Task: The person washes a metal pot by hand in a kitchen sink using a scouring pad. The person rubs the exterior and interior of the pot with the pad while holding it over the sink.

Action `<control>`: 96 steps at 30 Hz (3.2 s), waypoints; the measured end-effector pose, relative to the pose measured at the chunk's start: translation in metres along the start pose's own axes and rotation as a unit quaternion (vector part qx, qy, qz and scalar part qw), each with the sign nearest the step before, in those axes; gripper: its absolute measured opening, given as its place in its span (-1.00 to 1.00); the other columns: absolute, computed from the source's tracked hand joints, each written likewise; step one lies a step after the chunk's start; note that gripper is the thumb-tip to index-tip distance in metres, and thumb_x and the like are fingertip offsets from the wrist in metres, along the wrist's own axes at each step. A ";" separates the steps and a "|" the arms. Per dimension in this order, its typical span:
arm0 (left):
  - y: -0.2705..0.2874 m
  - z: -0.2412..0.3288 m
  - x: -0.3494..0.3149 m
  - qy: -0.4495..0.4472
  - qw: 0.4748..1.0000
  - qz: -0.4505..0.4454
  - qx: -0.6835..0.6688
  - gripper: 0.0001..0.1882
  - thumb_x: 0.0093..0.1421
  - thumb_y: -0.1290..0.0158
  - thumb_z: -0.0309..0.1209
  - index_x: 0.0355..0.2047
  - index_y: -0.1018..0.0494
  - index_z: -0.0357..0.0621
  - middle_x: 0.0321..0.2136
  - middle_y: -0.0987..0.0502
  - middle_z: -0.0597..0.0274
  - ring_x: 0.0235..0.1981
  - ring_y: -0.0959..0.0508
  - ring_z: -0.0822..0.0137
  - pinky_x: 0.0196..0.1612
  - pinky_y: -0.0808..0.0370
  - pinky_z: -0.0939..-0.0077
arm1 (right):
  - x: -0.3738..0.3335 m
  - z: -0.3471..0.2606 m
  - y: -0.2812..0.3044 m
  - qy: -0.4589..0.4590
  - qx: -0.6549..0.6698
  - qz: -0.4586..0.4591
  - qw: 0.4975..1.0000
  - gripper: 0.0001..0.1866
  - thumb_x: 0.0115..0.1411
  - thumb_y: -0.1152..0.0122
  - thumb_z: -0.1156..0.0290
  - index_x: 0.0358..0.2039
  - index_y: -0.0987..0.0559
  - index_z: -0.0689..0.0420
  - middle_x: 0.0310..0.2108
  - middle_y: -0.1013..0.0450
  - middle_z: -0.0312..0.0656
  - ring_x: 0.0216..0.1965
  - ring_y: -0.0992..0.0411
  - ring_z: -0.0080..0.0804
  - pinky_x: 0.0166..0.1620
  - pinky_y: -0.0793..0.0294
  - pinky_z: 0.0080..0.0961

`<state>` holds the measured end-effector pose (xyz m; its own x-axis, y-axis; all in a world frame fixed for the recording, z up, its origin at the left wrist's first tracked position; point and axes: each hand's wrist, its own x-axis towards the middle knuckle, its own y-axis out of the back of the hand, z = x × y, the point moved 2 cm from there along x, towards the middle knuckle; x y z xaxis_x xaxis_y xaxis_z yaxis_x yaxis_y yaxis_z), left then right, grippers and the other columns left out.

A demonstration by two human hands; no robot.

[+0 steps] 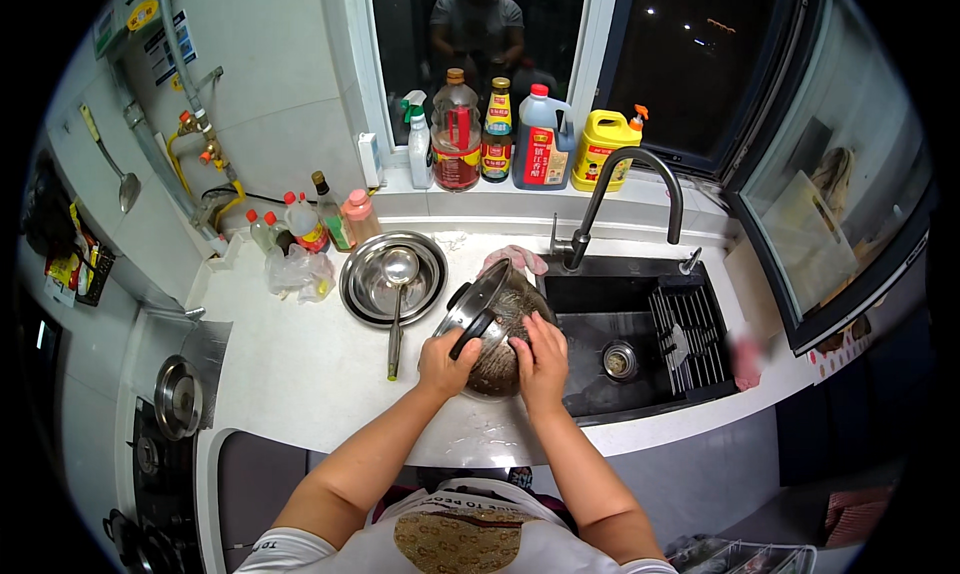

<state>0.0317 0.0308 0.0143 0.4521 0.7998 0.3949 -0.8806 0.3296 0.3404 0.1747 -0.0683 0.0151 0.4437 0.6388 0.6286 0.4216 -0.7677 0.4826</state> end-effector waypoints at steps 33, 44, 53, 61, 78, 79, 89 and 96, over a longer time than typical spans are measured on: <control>0.001 0.002 -0.001 0.004 1.000 0.007 0.007 -0.35 0.13 0.03 0.19 -0.61 -0.38 -0.26 -0.71 -0.41 -0.08 -0.64 -0.46 -0.09 -0.53 -0.34 0.18 | 0.009 -0.022 0.008 0.064 -0.035 0.010 0.997 -0.73 0.05 -0.27 0.55 -0.18 -0.61 0.11 -0.21 -0.48 -0.08 -0.19 -0.43 -0.12 -0.09 -0.41 -0.32; 0.002 0.001 -0.002 -0.007 1.000 0.012 0.026 -0.38 0.14 0.02 0.14 -0.64 -0.35 -0.26 -0.71 -0.38 -0.15 -0.63 -0.45 -0.16 -0.54 -0.33 0.12 | 0.002 -0.033 0.002 0.087 -0.043 -0.050 0.994 -0.83 0.06 -0.20 0.56 -0.29 -0.52 0.23 -0.37 -0.42 -0.04 -0.27 -0.35 -0.04 -0.16 -0.37 -0.22; 0.002 -0.001 0.000 -0.021 1.000 0.006 0.018 -0.40 0.14 0.00 0.10 -0.67 -0.32 -0.26 -0.71 -0.38 -0.13 -0.64 -0.44 -0.14 -0.56 -0.31 0.14 | 0.002 -0.037 0.002 0.104 -0.051 -0.058 0.992 -0.90 0.06 -0.17 0.61 -0.37 -0.50 0.21 -0.40 -0.39 -0.04 -0.32 -0.34 -0.04 -0.25 -0.36 -0.22; 0.009 0.002 -0.003 -0.033 0.999 0.013 -0.011 -0.40 0.15 0.01 0.11 -0.67 -0.33 -0.25 -0.72 -0.37 -0.08 -0.66 -0.45 -0.05 -0.56 -0.33 0.21 | 0.011 -0.027 -0.005 0.099 -0.066 -0.053 0.992 -0.80 -0.01 -0.17 0.64 -0.31 -0.50 0.25 -0.32 -0.37 -0.01 -0.26 -0.34 -0.03 -0.18 -0.38 -0.20; 0.006 -0.008 -0.001 -0.027 0.999 0.000 -0.020 -0.36 0.13 0.00 0.15 -0.67 -0.32 -0.26 -0.77 -0.33 -0.02 -0.70 -0.41 0.00 -0.59 -0.29 0.27 | 0.027 -0.019 -0.004 0.093 -0.060 -0.037 0.993 -0.80 -0.05 -0.15 0.67 -0.35 -0.48 0.23 -0.32 -0.37 -0.03 -0.25 -0.32 -0.03 -0.20 -0.37 -0.23; 0.007 -0.008 -0.003 -0.027 0.999 -0.003 -0.019 -0.36 0.13 0.00 0.15 -0.67 -0.32 -0.26 -0.77 -0.33 -0.02 -0.71 -0.41 0.01 -0.59 -0.29 0.27 | 0.022 -0.021 -0.005 0.097 -0.066 -0.034 0.992 -0.79 -0.06 -0.15 0.68 -0.35 -0.48 0.23 -0.32 -0.37 -0.03 -0.25 -0.32 -0.03 -0.20 -0.38 -0.23; 0.007 -0.008 -0.005 -0.030 0.999 0.001 -0.031 -0.39 0.13 -0.01 0.12 -0.67 -0.33 -0.26 -0.75 -0.36 -0.02 -0.71 -0.42 0.03 -0.58 -0.31 0.28 | 0.005 -0.031 -0.004 0.087 -0.045 -0.056 0.994 -0.80 -0.03 -0.16 0.64 -0.33 -0.50 0.22 -0.35 -0.36 -0.05 -0.26 -0.33 -0.06 -0.19 -0.38 -0.25; 0.011 -0.007 -0.003 -0.019 0.999 -0.024 -0.029 -0.41 0.13 -0.01 0.10 -0.65 -0.36 -0.25 -0.75 -0.37 0.02 -0.70 -0.43 0.08 -0.58 -0.31 0.29 | 0.035 -0.018 -0.002 0.069 -0.054 -0.022 0.996 -0.85 0.02 -0.21 0.61 -0.35 -0.52 0.18 -0.35 -0.38 -0.05 -0.29 -0.33 -0.02 -0.22 -0.38 -0.23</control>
<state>0.0201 0.0355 0.0110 0.4973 0.7636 0.4119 -0.8644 0.3955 0.3105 0.1749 -0.0455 0.0468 0.3106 0.6643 0.6799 0.3470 -0.7452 0.5695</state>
